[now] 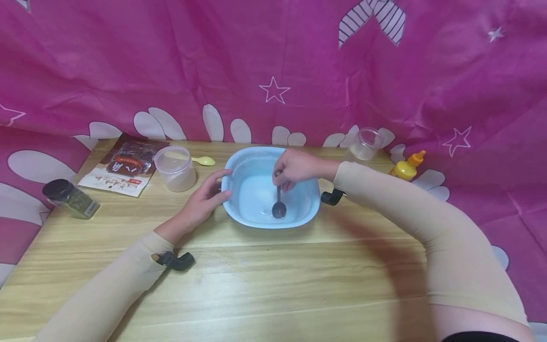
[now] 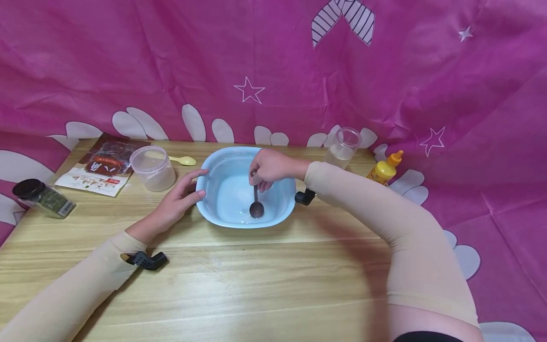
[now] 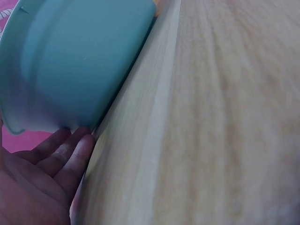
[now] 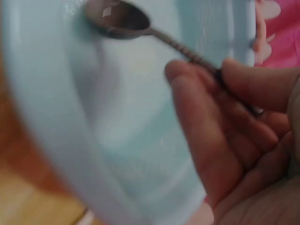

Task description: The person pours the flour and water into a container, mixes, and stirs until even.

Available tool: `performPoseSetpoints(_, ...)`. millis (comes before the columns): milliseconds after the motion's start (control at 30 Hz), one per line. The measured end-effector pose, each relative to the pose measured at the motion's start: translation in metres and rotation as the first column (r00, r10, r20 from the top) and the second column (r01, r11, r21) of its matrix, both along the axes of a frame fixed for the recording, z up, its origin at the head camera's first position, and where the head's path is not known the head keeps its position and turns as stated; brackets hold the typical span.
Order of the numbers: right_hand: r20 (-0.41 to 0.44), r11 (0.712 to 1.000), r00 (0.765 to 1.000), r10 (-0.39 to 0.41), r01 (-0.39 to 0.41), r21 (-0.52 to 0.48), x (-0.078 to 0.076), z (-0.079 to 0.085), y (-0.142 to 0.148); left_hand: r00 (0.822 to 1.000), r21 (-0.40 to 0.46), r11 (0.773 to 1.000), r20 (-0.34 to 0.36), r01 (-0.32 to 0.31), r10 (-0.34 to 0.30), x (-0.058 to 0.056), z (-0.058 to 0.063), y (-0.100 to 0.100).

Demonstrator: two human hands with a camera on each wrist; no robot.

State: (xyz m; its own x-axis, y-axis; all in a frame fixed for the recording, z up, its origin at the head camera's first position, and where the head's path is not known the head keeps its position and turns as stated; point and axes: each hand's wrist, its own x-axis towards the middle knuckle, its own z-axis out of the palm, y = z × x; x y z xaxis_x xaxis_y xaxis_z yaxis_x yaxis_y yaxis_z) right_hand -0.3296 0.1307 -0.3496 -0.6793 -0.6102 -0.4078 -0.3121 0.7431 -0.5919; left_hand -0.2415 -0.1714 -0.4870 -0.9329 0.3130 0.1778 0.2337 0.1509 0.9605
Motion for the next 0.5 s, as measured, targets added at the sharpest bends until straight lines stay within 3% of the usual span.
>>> performPoseSetpoints(67, -0.090, 0.999, 0.996, -0.004, 0.009, 0.054, -0.005, 0.003, 0.005, 1.000, 0.001, 1.000, 0.001, 0.001, -0.001, 0.000, 0.000, 0.000)
performPoseSetpoints(133, -0.214, 0.995, 0.977, 0.012, 0.009, 0.097, -0.009, 0.006, 0.008, 1.000, 0.001, 1.000, 0.001, 0.001, -0.001, 0.000, 0.001, 0.000)
performPoseSetpoints(267, -0.453, 0.988, 0.889, 0.062, 0.008, 0.152, -0.013, 0.007, 0.005, 1.000, 0.005, 1.000, 0.002, 0.005, -0.005, 0.001, 0.001, 0.000)
performPoseSetpoints(367, -0.537, 0.989, 0.841, 0.060, 0.024, 0.147, -0.013, 0.004, -0.002, 1.000, 0.008, 1.000, 0.004, 0.005, -0.005, 0.000, 0.000, 0.000)
performPoseSetpoints(400, -0.544, 0.991, 0.838, 0.048, 0.029, 0.133, -0.013, 0.003, -0.005, 1.000, 0.010, 1.000, 0.004, 0.006, -0.006, 0.001, 0.000, 0.001)
performPoseSetpoints(500, -0.504, 0.997, 0.864, -0.009, 0.046, 0.061, -0.009, -0.001, -0.014, 1.000, 0.013, 1.000, 0.003, 0.007, -0.007, 0.001, 0.000, 0.001)
